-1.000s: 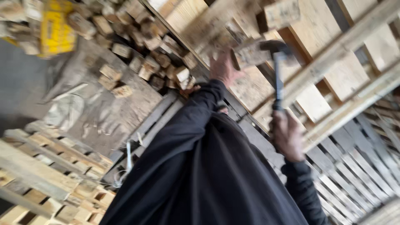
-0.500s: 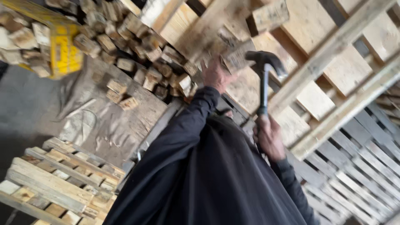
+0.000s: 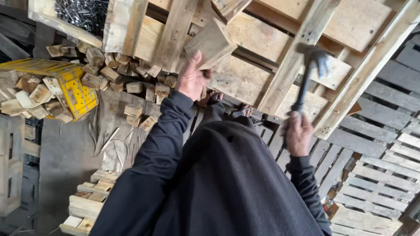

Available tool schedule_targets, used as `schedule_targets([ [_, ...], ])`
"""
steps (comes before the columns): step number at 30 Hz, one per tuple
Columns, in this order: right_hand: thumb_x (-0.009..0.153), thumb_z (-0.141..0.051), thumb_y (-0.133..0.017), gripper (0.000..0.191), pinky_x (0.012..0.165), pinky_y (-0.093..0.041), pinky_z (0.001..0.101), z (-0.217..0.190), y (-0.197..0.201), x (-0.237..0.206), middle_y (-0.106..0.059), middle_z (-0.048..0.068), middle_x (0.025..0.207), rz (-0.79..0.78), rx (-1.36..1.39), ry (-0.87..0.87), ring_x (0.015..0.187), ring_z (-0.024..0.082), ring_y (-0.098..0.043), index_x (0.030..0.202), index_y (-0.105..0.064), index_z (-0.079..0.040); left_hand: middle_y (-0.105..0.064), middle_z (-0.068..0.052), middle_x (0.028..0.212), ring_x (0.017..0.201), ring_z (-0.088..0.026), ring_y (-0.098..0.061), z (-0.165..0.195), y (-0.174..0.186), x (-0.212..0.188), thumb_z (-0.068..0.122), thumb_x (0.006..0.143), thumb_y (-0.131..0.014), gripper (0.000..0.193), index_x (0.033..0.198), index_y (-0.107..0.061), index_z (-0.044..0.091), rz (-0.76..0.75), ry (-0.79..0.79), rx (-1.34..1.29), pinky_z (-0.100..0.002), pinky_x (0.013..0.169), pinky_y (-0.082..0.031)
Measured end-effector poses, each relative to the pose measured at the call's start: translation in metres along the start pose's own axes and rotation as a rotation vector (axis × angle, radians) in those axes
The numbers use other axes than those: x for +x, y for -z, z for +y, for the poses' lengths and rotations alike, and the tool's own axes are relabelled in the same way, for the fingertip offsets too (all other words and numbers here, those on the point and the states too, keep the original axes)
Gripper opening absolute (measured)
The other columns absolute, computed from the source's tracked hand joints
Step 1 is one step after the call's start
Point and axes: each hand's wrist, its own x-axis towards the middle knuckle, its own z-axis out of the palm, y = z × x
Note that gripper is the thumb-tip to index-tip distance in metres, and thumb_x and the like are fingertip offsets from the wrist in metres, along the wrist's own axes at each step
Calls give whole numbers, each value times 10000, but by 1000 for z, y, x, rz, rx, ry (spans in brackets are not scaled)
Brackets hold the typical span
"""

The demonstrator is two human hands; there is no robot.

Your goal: The person dismantles wooden pallets using a claw hammer, prying boards loose and pulling nails from the planks. They set removed boards and blocks aside, stack the salvaged wood, and continue working through additional pallets.

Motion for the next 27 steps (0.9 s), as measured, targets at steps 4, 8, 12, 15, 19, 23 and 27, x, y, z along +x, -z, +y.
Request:
schedule_targets([
  [4, 1076, -364, -667, 348, 464, -499, 259, 27, 55, 20, -623, -1, 757, 222, -239, -57, 558, 85, -566, 1168, -616, -33, -629, -191, 1194, 1014, -272, -626, -2, -28, -20, 641, 669, -891, 1071, 1407, -503, -32, -240, 293, -260, -381, 826, -588],
  [8, 1060, -264, -781, 298, 669, -561, 403, 72, 99, 70, -711, 129, 917, 362, -665, 202, 739, 234, -665, 1199, -712, -10, -591, -108, 1177, 1076, -247, -630, -35, -65, -22, 336, 607, -958, 956, 1360, -427, 83, -93, 171, 32, -415, 841, -620],
  [12, 1000, -287, -821, 445, 957, -521, 506, 95, 118, 94, -675, 191, 1152, 392, -853, 248, 1104, 396, -623, 1345, -694, -36, -597, -152, 1240, 1159, -292, -631, -75, -82, -20, 211, 671, -954, 891, 1369, -427, 38, -153, -52, 319, -433, 968, -615],
  [15, 1051, -287, -795, 511, 1121, -493, 517, 75, 104, 79, -563, 201, 1341, 340, -898, 324, 1327, 369, -516, 1477, -629, -58, -609, -138, 1252, 1180, -264, -627, -99, -87, -18, 199, 654, -960, 912, 1382, -422, 91, -258, -198, 728, -437, 988, -628],
  [19, 738, -361, -946, 1042, 1100, -441, 604, 21, 55, 37, -376, 309, 1503, -128, -680, 481, 1391, 453, -410, 1561, -392, -41, -647, -124, 1292, 1228, -255, -633, -128, -104, -22, 178, 645, -985, 937, 1408, -442, 148, -401, -204, 1047, -436, 1066, -590],
  [23, 682, -66, -913, 1071, 1124, -527, 517, -10, 25, 20, -394, 261, 1533, -122, -805, 549, 1403, 428, -472, 1624, -404, -88, -593, -137, 1468, 1379, -318, -489, -138, -119, -35, 171, 632, -1007, 1034, 1489, -428, 206, -503, -292, 1178, -497, 1213, -447],
  [27, 719, -79, -943, 931, 1063, -524, 510, 11, 36, 23, -417, 244, 1400, -11, -726, 511, 1299, 430, -514, 1482, -410, -38, -340, -272, 1585, 1468, -411, -314, -96, -95, -22, 388, 562, -1053, 1331, 1561, -203, 163, -375, -584, 1302, -585, 1232, -227],
])
